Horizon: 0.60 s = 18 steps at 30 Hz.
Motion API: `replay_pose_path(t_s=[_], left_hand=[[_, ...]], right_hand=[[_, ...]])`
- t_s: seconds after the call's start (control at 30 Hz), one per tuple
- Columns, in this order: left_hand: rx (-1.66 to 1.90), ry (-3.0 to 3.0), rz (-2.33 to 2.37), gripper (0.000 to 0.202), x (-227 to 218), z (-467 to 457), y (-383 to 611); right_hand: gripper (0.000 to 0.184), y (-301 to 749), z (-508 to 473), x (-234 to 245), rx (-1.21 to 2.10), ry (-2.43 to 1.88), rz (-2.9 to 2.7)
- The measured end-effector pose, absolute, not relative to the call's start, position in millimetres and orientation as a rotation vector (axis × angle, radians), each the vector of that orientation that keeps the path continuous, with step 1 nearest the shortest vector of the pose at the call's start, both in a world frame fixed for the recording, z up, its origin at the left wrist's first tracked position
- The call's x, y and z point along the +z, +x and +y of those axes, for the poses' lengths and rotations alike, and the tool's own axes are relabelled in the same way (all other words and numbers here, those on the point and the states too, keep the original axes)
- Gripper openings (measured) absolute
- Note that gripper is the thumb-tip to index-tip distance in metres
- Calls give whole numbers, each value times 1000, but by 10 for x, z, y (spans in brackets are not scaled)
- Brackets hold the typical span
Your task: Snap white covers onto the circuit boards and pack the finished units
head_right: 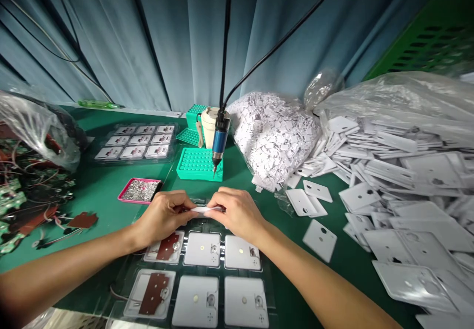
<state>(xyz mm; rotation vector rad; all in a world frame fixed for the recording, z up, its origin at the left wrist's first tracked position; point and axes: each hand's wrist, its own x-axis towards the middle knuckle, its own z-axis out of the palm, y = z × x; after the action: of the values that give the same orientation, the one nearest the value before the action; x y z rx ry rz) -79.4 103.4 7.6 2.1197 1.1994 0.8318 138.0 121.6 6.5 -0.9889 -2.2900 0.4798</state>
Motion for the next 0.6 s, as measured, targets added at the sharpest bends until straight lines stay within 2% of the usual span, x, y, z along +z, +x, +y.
replay_pose_path(t_s=[0.13,0.2,0.3,0.37,0.47,0.53,0.6], left_hand=[[566,2126,1252,17,168,1151,-836],[454,2216,1260,23,151,1242,-866],[501,2493,1186,33,64,1317,-892],[544,2606,1147,37,16,1298,-895],[527,2632,1117,36,13,1217,-891],[519,2638,1111,34,60,1160,-907],[523,2646,1135,32,129,1101,-970]], right_hand=[[9,1355,1152,36,439,-1081,-2313],[16,1429,1072,56,390,-1158,-2329],[29,1761,853,153,285,-1351,-2284],[28,2128,664,222,209,-1540,-2196],[24,2747,413,224,170,-1724,-2158],[37,3094,293,137,242,-1738,-2247],[40,3345,210,5,237,-1785,-2334]])
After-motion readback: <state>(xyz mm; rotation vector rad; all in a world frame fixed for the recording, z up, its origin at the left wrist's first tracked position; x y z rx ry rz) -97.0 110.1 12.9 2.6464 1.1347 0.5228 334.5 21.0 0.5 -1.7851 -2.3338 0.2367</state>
